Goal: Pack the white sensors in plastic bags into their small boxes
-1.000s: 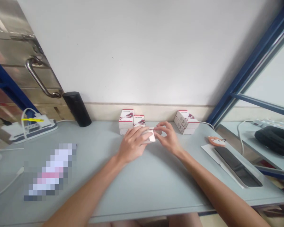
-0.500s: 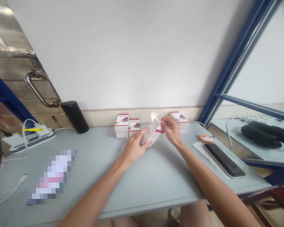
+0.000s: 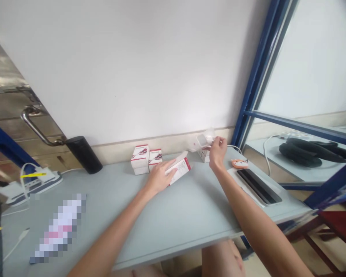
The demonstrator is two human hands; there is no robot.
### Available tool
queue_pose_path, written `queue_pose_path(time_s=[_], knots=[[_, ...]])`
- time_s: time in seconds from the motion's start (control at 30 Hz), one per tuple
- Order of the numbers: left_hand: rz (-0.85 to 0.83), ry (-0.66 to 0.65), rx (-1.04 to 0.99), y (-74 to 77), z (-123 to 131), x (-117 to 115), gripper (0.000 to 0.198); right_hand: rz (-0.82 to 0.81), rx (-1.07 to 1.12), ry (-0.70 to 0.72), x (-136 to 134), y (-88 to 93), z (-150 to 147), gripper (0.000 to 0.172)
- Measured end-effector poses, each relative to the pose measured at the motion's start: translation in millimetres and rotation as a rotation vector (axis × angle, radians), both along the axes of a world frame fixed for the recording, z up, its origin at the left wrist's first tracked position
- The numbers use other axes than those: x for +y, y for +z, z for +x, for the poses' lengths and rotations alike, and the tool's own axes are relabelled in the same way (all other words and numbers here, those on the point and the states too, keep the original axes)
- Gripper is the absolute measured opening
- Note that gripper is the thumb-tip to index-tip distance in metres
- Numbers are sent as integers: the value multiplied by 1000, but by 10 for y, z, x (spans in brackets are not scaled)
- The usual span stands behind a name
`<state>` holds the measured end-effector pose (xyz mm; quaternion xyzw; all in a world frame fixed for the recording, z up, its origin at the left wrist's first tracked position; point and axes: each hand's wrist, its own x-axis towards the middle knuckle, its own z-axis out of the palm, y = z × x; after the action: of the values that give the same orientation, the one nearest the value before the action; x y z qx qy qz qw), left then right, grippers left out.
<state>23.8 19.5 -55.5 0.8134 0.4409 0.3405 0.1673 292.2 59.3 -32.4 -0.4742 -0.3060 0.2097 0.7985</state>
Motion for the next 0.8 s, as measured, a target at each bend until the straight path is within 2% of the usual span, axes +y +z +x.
queue_pose_path(time_s=[0.17,0.3,0.4,0.5,0.57,0.6,0.63,0.67,0.73,0.8], knots=[[-137,-69,-33,162,198,378,47,22,-216,-65,-8,-54,-65,48],[-201,-127,-45,137,265,528,42,28,-284,-42,-18,-86,-101,53],[-198,-111,-42,74,339,536,36,28,-293,11,-40,-85,-131,52],[-108,-49,-89,74,421,468,37,27,-335,12,-58,-86,-168,52],[-43,-13,-207,116,448,366,40,14,-330,13,-68,-98,-211,49],[-43,-8,-329,142,445,297,40,-2,-310,28,-75,-108,-244,46],[-100,-19,-477,167,429,218,39,-28,-281,55,-85,-119,-286,44],[-235,-64,-625,186,399,133,41,-61,-246,90,-101,-129,-336,41],[-602,-234,-845,200,303,-37,47,-124,-181,180,-154,-141,-457,36],[-770,-240,-981,177,174,-172,49,-128,-167,297,-239,-132,-587,36]])
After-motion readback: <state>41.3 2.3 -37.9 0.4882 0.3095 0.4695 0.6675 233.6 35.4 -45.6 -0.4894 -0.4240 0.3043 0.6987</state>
